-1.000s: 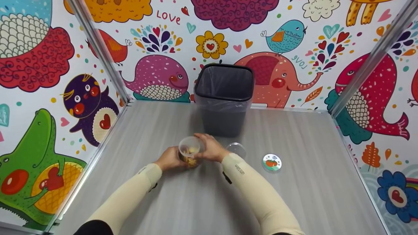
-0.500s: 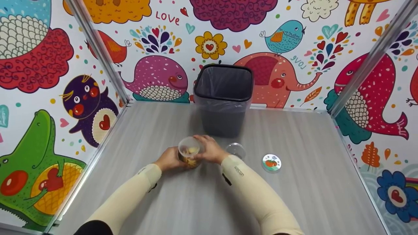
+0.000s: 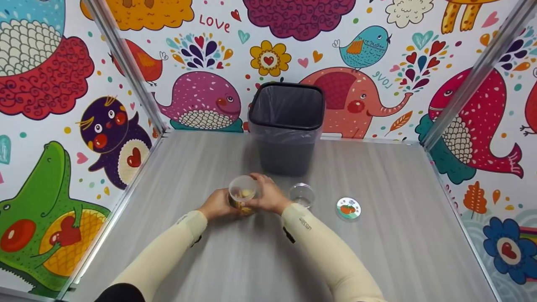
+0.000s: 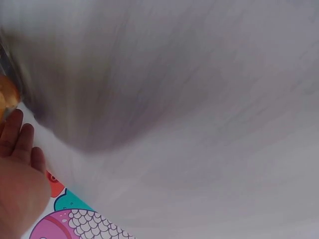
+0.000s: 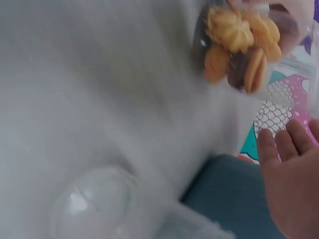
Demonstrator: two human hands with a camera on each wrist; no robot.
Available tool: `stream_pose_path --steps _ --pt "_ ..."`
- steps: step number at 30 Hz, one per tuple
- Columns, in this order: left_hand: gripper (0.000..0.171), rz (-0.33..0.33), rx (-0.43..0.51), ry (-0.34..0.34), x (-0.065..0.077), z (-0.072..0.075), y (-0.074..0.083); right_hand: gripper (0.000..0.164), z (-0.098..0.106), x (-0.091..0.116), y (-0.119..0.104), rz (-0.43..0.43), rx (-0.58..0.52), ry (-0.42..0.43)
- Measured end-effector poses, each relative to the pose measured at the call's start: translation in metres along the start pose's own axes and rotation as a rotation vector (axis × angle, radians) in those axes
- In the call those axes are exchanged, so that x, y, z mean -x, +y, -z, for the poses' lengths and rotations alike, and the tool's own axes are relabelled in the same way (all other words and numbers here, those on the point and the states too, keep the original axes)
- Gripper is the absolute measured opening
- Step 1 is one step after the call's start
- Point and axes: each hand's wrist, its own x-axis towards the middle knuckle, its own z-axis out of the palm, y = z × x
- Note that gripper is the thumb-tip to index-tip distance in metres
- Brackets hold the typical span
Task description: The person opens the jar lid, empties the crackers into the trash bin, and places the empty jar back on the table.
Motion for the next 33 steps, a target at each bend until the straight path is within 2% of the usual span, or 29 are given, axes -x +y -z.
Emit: stream_pose_path --steps 3,6,8,12,15,17,23,28,30,33 --pt "0.065 0.004 -0.001 0.007 0.0 0.0 0.0 0.09 -0.007 0.001 0.002 0.029 -0.041 0.055" --pt "0.065 -0.001 0.003 0.008 -0.001 0.0 0.0 0.087 -0.009 0.0 0.003 0.045 -0.047 0.07" --pt "0.063 -0.005 0.001 0.006 -0.001 0.0 0.0 0.087 -0.005 0.0 0.002 0.022 -0.027 0.047" --pt "0.063 -0.012 -0.009 -0.001 -0.002 0.001 0.002 0.09 0.006 -0.003 -0.001 -0.043 0.052 -0.049" --pt "0.064 -0.007 -0.011 -0.005 -0.002 0.001 0.002 0.09 0.011 -0.005 -0.003 -0.044 0.106 -0.1" --pt "0.065 -0.004 -0.013 -0.004 -0.001 0.001 0.002 0.09 0.011 -0.005 -0.003 -0.039 0.11 -0.101" --pt "0.065 -0.014 -0.008 0.001 0.0 0.001 0.002 0.095 0.0 0.002 0.0 -0.039 -0.004 0.009" --pt "0.064 -0.009 -0.017 0.013 0.001 0.001 0.002 0.088 -0.013 0.006 0.003 0.005 -0.086 0.123" --pt "0.064 -0.007 -0.011 0.014 0.001 0.001 0.003 0.085 -0.014 0.006 0.004 0.013 -0.09 0.138" --pt "0.065 -0.009 -0.001 0.007 0.001 0.0 0.002 0.084 -0.009 0.006 0.004 0.01 -0.067 0.103"
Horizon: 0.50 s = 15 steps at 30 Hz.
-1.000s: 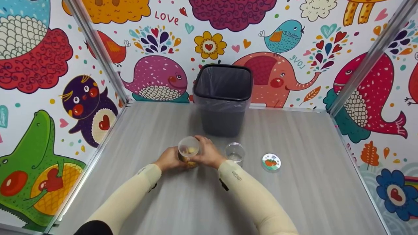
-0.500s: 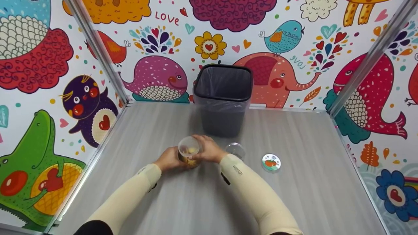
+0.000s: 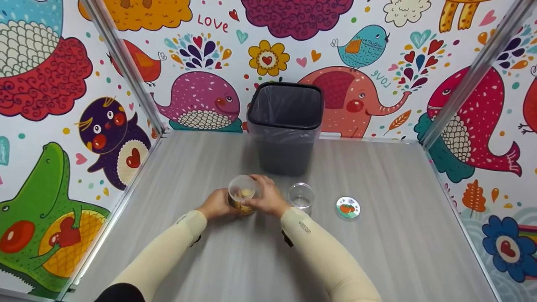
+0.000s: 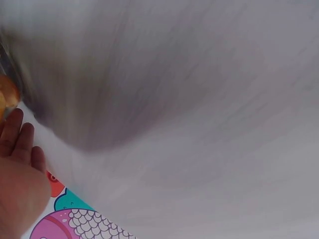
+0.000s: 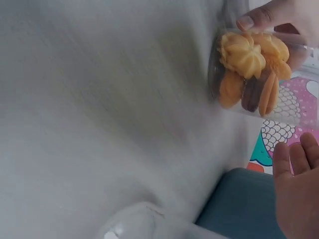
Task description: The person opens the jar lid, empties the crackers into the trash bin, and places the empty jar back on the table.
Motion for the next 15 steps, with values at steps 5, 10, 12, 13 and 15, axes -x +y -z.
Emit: stream_pose_path --steps 5,10,12,13,15 --pt "0.066 -0.009 0.0 -0.007 -0.002 0.0 -0.002 0.084 0.017 -0.006 -0.004 -0.004 0.081 -0.129" --pt "0.065 0.0 0.014 -0.023 -0.003 0.0 -0.003 0.086 0.025 -0.01 -0.008 0.002 0.151 -0.201" --pt "0.064 0.006 0.024 -0.024 -0.002 0.0 -0.002 0.089 0.024 -0.01 -0.007 -0.008 0.151 -0.189" --pt "0.063 0.008 0.027 -0.025 -0.002 0.0 -0.002 0.091 0.022 -0.009 -0.007 -0.013 0.138 -0.175" --pt "0.063 0.005 0.022 -0.019 -0.002 0.0 -0.002 0.092 0.017 -0.007 -0.006 -0.022 0.106 -0.135"
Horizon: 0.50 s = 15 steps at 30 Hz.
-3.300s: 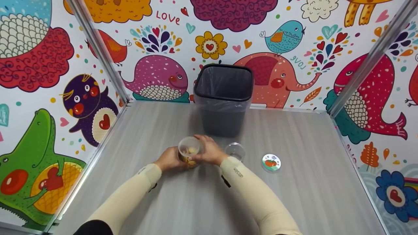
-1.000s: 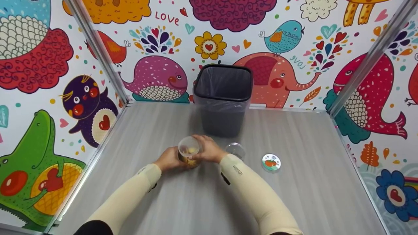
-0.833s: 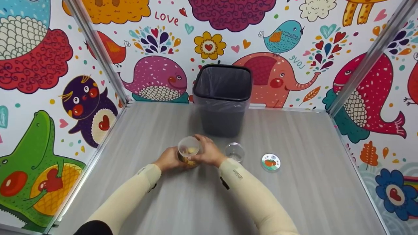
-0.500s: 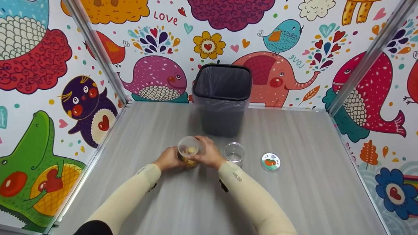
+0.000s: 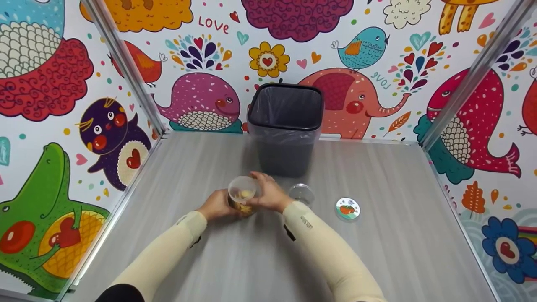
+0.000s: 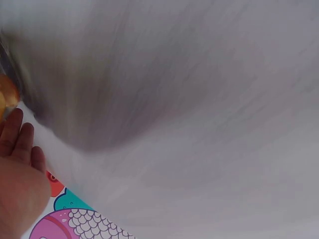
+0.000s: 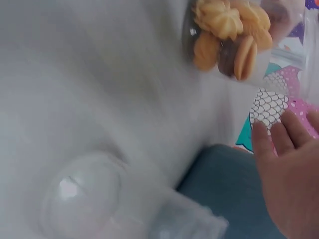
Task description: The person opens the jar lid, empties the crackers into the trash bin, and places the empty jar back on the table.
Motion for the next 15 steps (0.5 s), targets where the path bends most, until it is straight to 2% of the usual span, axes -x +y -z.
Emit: stream_pose_path --steps 5,8,11,15 --pt "0.062 -0.007 -0.011 0.014 0.001 -0.001 0.0 0.085 -0.014 0.003 0.001 0.02 -0.065 0.102" --pt "0.062 -0.011 -0.006 0.015 0.002 -0.001 0.0 0.082 -0.018 0.004 0.001 0.041 -0.083 0.133" --pt "0.064 -0.011 -0.015 0.014 0.001 -0.001 0.0 0.082 -0.017 0.003 0.003 0.041 -0.085 0.108" --pt "0.065 -0.004 -0.037 0.014 0.001 0.0 0.0 0.084 -0.006 0.0 0.002 0.024 -0.049 0.013"
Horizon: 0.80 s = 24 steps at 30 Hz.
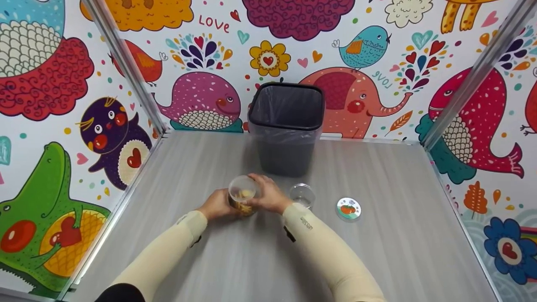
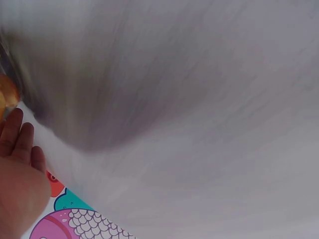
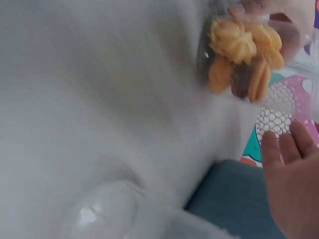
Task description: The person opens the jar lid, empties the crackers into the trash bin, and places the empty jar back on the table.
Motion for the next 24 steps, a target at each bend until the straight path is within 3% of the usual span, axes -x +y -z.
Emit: stream_pose_path --steps 7,10,12,17,20,24 --pt "0.062 0.006 0.005 -0.003 -0.001 0.0 -0.001 0.088 0.016 -0.005 -0.003 0.015 0.082 -0.116" --pt "0.065 0.005 0.005 -0.008 0.0 0.0 -0.001 0.093 0.009 -0.003 -0.002 -0.023 0.059 -0.076" --pt "0.066 0.01 0.004 -0.009 0.001 0.001 0.0 0.093 -0.001 -0.001 0.0 -0.034 0.009 -0.005" --pt "0.065 0.013 0.013 -0.007 0.001 0.001 0.002 0.086 -0.024 0.004 0.003 0.001 -0.118 0.154" --pt "0.066 0.012 0.011 -0.008 0.001 0.001 0.003 0.086 -0.026 0.005 0.003 0.002 -0.115 0.163" --pt "0.066 0.012 0.01 -0.013 0.001 0.001 0.002 0.088 -0.015 0.003 0.002 -0.027 -0.04 0.087"
